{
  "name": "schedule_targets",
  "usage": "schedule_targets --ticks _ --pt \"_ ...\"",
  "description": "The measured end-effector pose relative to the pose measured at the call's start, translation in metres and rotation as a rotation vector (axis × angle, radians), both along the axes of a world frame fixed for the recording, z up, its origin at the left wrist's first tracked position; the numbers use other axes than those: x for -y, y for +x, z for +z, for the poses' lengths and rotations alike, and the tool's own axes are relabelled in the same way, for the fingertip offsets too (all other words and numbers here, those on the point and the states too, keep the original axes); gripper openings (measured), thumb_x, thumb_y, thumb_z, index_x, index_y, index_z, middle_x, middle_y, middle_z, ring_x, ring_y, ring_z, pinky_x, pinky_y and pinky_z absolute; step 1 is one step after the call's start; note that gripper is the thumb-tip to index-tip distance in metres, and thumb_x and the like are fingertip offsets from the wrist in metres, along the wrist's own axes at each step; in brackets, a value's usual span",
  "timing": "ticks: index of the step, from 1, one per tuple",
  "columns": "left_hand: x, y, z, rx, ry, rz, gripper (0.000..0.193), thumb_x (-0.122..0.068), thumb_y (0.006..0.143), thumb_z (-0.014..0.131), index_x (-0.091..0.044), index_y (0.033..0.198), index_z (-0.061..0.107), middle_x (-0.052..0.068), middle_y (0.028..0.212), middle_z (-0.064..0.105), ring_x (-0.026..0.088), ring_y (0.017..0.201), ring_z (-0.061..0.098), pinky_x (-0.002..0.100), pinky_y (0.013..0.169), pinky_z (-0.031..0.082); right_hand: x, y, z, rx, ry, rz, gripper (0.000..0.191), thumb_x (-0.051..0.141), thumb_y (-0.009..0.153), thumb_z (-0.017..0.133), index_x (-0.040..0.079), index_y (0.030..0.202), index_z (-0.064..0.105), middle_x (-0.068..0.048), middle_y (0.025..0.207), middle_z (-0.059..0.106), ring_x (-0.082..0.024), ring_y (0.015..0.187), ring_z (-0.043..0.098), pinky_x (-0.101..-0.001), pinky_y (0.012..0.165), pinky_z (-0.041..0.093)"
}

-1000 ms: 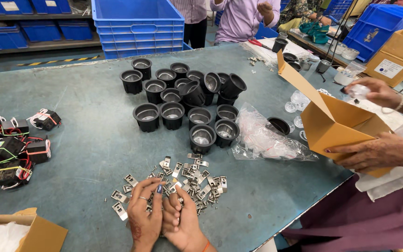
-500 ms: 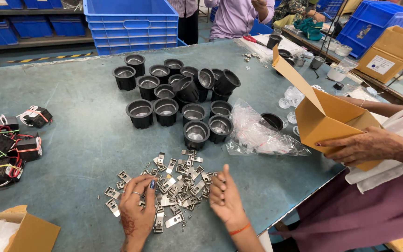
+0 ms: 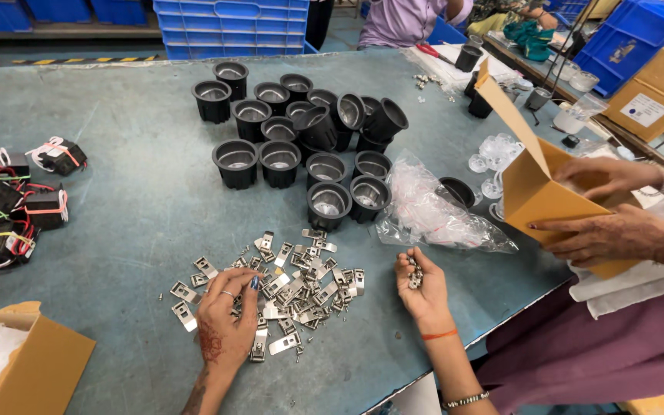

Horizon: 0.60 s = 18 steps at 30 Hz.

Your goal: The person sorts small metal brackets and screws on a workbench, separating them into piles by type. The person also handles white plastic bags and places them into a cardboard box. The scene shows a factory floor with various components and other workers in the background.

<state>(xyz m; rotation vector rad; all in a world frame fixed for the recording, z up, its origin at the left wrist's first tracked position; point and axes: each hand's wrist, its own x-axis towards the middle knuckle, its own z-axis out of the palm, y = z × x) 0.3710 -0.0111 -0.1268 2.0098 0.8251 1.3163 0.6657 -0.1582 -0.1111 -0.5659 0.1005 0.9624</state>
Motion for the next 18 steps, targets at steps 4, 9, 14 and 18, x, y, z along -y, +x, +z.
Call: schedule_targets --ticks 4,9,14,18 --pt "-0.001 -0.002 0.001 -0.011 0.014 -0.007 0.017 -0.003 0.088 0.066 -0.005 0.102 0.075 0.007 0.107 0.073 0.026 0.104 0.068 0.037 0.092 0.051 -0.004 -0.004 -0.012 0.695 -0.111 0.01 0.043 0.036 0.116 0.063 0.006 0.086 0.053 -0.001 0.074 0.052 -0.006 0.052 0.042 -0.0172 0.034 0.034" --pt "0.0 -0.005 0.003 -0.046 0.024 0.02 0.018 -0.004 0.086 0.068 -0.005 0.102 0.076 0.006 0.107 0.072 0.025 0.104 0.067 0.037 0.091 0.05 -0.007 -0.003 -0.01 1.978 -0.684 -0.209 0.032 0.026 0.106 0.065 0.001 0.089 0.055 -0.009 0.08 0.051 -0.024 0.068 0.05 -0.0365 0.061 0.043" --pt "0.001 -0.004 0.002 -0.074 0.021 0.031 0.016 -0.005 0.087 0.069 -0.006 0.101 0.076 0.005 0.107 0.073 0.025 0.103 0.067 0.037 0.09 0.051 -0.018 -0.009 -0.005 2.414 -0.466 -0.039 0.019 0.021 0.093 0.066 0.003 0.094 0.062 -0.013 0.106 0.058 -0.034 0.101 0.055 -0.0422 0.089 0.044" --pt "0.0 -0.005 0.0 -0.078 0.018 0.009 0.017 -0.004 0.087 0.068 -0.005 0.102 0.075 0.006 0.108 0.073 0.025 0.104 0.067 0.037 0.09 0.052 -0.015 -0.001 -0.012 2.165 -0.537 0.155 0.02 0.022 0.097 0.065 0.002 0.097 0.065 -0.012 0.109 0.06 -0.03 0.108 0.057 -0.0374 0.095 0.046"
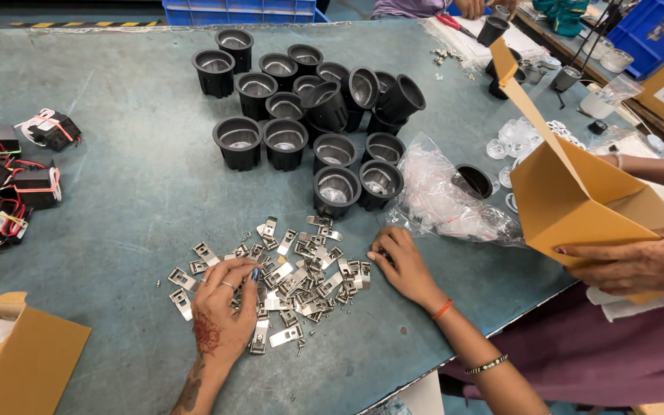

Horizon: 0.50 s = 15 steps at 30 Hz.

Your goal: The person sorts small metal brackets and screws on a workbench, separating them into piles by type. The person also handles white plastic bags and places them into a cardboard box. The scene shows a factory floor with various components and other workers in the background.

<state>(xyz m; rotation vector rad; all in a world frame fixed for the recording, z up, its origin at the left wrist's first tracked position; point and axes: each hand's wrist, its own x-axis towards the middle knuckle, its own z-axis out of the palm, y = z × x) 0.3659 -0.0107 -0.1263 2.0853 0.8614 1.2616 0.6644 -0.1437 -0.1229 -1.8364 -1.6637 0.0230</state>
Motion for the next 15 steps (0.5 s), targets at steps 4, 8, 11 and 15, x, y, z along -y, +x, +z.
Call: schedule_targets --ticks 4,8,11,15 --pt "0.0 0.0 -0.003 -0.005 -0.026 -0.007 0.016 -0.005 0.087 0.068 -0.005 0.102 0.075 0.005 0.108 0.073 0.024 0.103 0.068 0.037 0.09 0.052 0.0 0.019 -0.005 -0.434 0.158 -0.009 0.034 0.027 0.11 0.05 0.001 0.109 0.072 -0.008 0.12 0.069 -0.022 0.118 0.063 -0.0342 0.106 0.045" --pt "0.0 0.0 -0.006 -0.014 -0.032 -0.009 0.016 -0.005 0.088 0.067 -0.005 0.102 0.075 0.006 0.108 0.073 0.025 0.104 0.068 0.037 0.091 0.051 -0.003 0.025 -0.007 -0.985 0.24 -0.059 0.043 0.032 0.11 0.044 -0.002 0.123 0.066 -0.011 0.126 0.068 -0.019 0.121 0.061 -0.0332 0.11 0.044" --pt "0.0 0.0 -0.007 -0.02 -0.037 -0.008 0.016 -0.005 0.089 0.067 -0.006 0.102 0.075 0.006 0.109 0.073 0.026 0.104 0.068 0.037 0.093 0.051 -0.005 0.023 -0.006 -0.971 0.257 -0.076 0.047 0.035 0.11 0.042 -0.003 0.124 0.066 -0.012 0.126 0.068 -0.02 0.122 0.062 -0.0335 0.11 0.045" --pt "-0.001 0.0 -0.008 -0.004 -0.064 -0.009 0.015 -0.006 0.089 0.068 -0.007 0.102 0.076 0.006 0.108 0.074 0.025 0.105 0.068 0.036 0.093 0.051 -0.006 0.023 -0.002 -1.032 0.318 -0.086 0.047 0.036 0.109 0.044 -0.003 0.123 0.065 -0.012 0.126 0.067 -0.021 0.122 0.062 -0.0354 0.108 0.048"
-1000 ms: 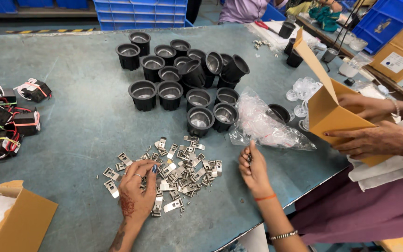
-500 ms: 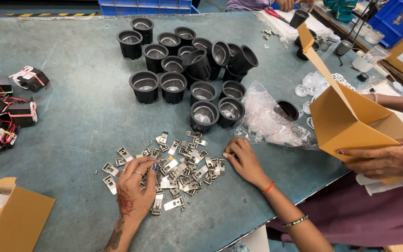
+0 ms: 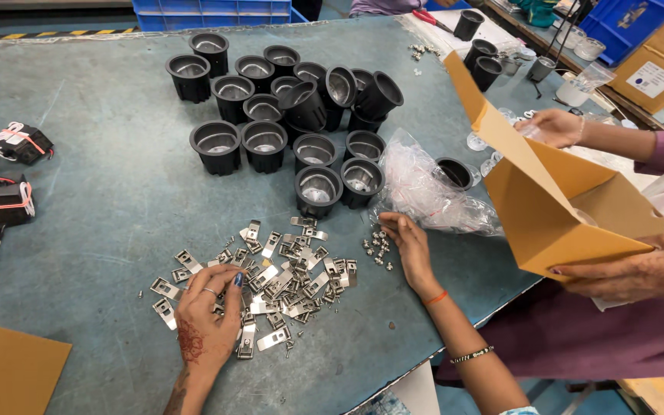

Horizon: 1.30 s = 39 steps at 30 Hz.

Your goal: The person sorts small metal brackets and screws on a workbench, separating them into piles by type. The person also handles white plastic bags and places them into a cardboard box. The scene shows a factory floor with various components and other workers in the background.

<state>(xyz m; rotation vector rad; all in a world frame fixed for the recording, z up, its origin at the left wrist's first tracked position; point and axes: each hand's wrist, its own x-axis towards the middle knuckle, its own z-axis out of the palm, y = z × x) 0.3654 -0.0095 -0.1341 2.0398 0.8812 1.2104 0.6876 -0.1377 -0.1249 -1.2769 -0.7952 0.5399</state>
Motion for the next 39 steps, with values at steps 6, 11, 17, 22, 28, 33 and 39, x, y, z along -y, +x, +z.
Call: schedule_targets --ticks 6,11,17,22,28,33,39 --pt "-0.001 -0.002 0.0 0.022 0.014 0.019 0.018 -0.005 0.089 0.067 -0.007 0.104 0.076 0.006 0.109 0.072 0.025 0.106 0.068 0.036 0.092 0.051 0.006 -0.001 0.001 0.665 -0.261 -0.223 0.041 0.036 0.108 0.046 0.004 0.118 0.071 -0.012 0.115 0.065 -0.027 0.115 0.061 -0.0397 0.102 0.047" --pt "-0.001 -0.001 0.0 0.008 0.039 0.009 0.017 -0.005 0.088 0.067 -0.008 0.102 0.076 0.005 0.107 0.074 0.025 0.103 0.068 0.036 0.09 0.05 0.004 -0.02 -0.001 1.188 -0.486 -0.214 0.038 0.038 0.093 0.065 0.006 0.114 0.066 -0.016 0.109 0.057 -0.035 0.104 0.055 -0.0471 0.091 0.045" --pt "-0.002 0.0 -0.001 0.012 0.044 0.007 0.017 -0.005 0.086 0.067 -0.006 0.101 0.076 0.006 0.107 0.073 0.025 0.103 0.068 0.036 0.09 0.051 0.002 -0.029 -0.001 1.262 -0.545 -0.211 0.025 0.031 0.092 0.066 0.008 0.101 0.062 -0.014 0.1 0.056 -0.036 0.093 0.059 -0.0479 0.077 0.05" --pt "-0.003 0.003 -0.003 -0.013 0.052 0.012 0.016 -0.006 0.086 0.068 -0.005 0.101 0.075 0.006 0.106 0.073 0.025 0.101 0.068 0.037 0.089 0.051 0.002 -0.03 0.003 1.223 -0.566 -0.198 0.018 0.025 0.095 0.061 0.008 0.096 0.061 -0.015 0.089 0.063 -0.039 0.074 0.066 -0.051 0.063 0.052" --pt "-0.005 0.003 -0.004 -0.022 0.081 0.018 0.015 -0.006 0.086 0.068 -0.005 0.099 0.075 0.005 0.106 0.073 0.026 0.101 0.068 0.037 0.088 0.051 0.002 -0.04 0.017 1.25 -0.512 -0.212 0.032 0.03 0.098 0.061 0.005 0.079 0.064 -0.017 0.079 0.068 -0.043 0.065 0.065 -0.0523 0.058 0.051" --pt "-0.005 0.004 -0.004 -0.015 0.098 0.018 0.014 -0.007 0.086 0.069 -0.005 0.097 0.075 0.005 0.104 0.073 0.025 0.099 0.068 0.037 0.088 0.051 0.002 -0.035 0.015 0.897 -0.301 -0.345 0.043 0.031 0.108 0.063 0.001 0.077 0.058 -0.018 0.07 0.051 -0.043 0.062 0.055 -0.0452 0.052 0.043" --pt "-0.007 -0.001 0.009 0.001 0.182 0.022 0.017 -0.005 0.083 0.068 -0.005 0.099 0.075 0.005 0.106 0.073 0.026 0.097 0.069 0.038 0.086 0.053 0.011 -0.006 0.041 -0.814 0.441 -0.137 0.035 0.033 0.105 0.053 0.01 0.079 0.056 -0.002 0.063 0.053 -0.015 0.05 0.05 -0.0272 0.043 0.038"
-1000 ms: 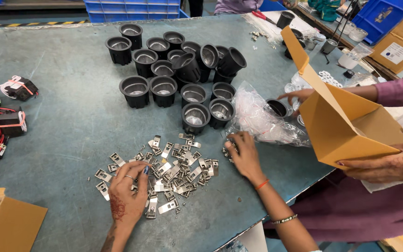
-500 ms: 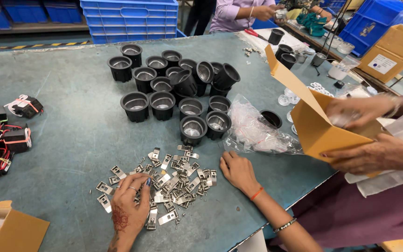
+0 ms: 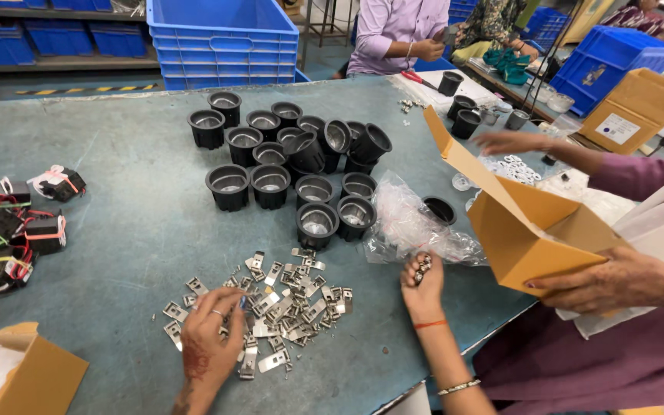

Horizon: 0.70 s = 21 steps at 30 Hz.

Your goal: The person sorts small metal brackets and screws on a workbench, separating them into piles by type. The person also handles white plastic bags and places them into a cardboard box. The scene shows a factory floor with various components and other workers in the background.

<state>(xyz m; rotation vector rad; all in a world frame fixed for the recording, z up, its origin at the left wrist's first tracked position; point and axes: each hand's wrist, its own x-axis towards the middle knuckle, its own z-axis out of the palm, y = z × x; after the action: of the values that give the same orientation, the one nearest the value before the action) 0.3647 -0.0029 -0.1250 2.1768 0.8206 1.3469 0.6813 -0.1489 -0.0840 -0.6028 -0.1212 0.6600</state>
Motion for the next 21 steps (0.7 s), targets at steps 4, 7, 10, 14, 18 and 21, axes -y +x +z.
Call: schedule_targets --ticks 4,7,10,14,18,21 --pt "-0.002 -0.012 0.019 0.102 -0.044 -0.027 0.018 -0.001 0.087 0.066 -0.005 0.101 0.076 0.006 0.108 0.073 0.022 0.099 0.071 0.032 0.085 0.054 0.009 -0.013 -0.002 -0.486 0.032 -0.266 0.035 0.029 0.107 0.045 0.003 0.087 0.057 -0.007 0.075 0.056 -0.022 0.066 0.056 -0.0303 0.063 0.052" --pt "0.004 -0.033 0.029 0.311 -0.09 0.025 0.016 0.002 0.096 0.062 -0.001 0.106 0.074 0.008 0.111 0.073 0.019 0.105 0.069 0.031 0.094 0.051 0.009 -0.019 -0.014 -0.382 -0.008 0.021 0.032 0.031 0.106 0.049 0.009 0.084 0.059 -0.005 0.071 0.055 -0.012 0.054 0.042 -0.0201 0.046 0.034" --pt "0.024 -0.048 0.023 0.533 -0.252 0.081 0.014 0.002 0.101 0.059 0.002 0.108 0.07 0.011 0.113 0.071 0.017 0.103 0.066 0.028 0.093 0.052 0.01 -0.006 -0.024 -0.295 0.101 0.231 0.039 0.038 0.104 0.055 0.012 0.075 0.055 0.0 0.061 0.046 -0.009 0.046 0.036 -0.0216 0.034 0.027" --pt "0.094 -0.047 -0.017 0.459 -0.239 0.208 0.018 0.005 0.091 0.057 0.001 0.106 0.066 0.009 0.104 0.076 0.018 0.096 0.068 0.03 0.093 0.053 0.017 0.023 -0.02 -0.164 0.222 0.368 0.035 0.028 0.109 0.051 0.014 0.076 0.051 0.002 0.065 0.043 -0.007 0.047 0.033 -0.0205 0.037 0.025" --pt "0.15 -0.008 -0.059 0.324 -0.306 0.027 0.014 0.004 0.076 0.065 -0.002 0.085 0.074 0.008 0.089 0.078 0.02 0.087 0.076 0.032 0.084 0.058 -0.014 0.051 0.0 -0.097 0.141 0.443 0.039 0.032 0.11 0.052 0.014 0.076 0.052 0.002 0.062 0.042 -0.007 0.047 0.034 -0.0194 0.036 0.025" --pt "0.16 0.01 -0.073 0.234 -0.081 0.102 0.018 0.001 0.07 0.072 -0.006 0.085 0.078 0.005 0.087 0.077 0.022 0.087 0.076 0.034 0.082 0.061 -0.032 0.072 0.022 0.029 -0.03 0.489 0.037 0.03 0.11 0.051 0.014 0.077 0.052 0.002 0.066 0.045 -0.004 0.047 0.035 -0.0168 0.036 0.025"
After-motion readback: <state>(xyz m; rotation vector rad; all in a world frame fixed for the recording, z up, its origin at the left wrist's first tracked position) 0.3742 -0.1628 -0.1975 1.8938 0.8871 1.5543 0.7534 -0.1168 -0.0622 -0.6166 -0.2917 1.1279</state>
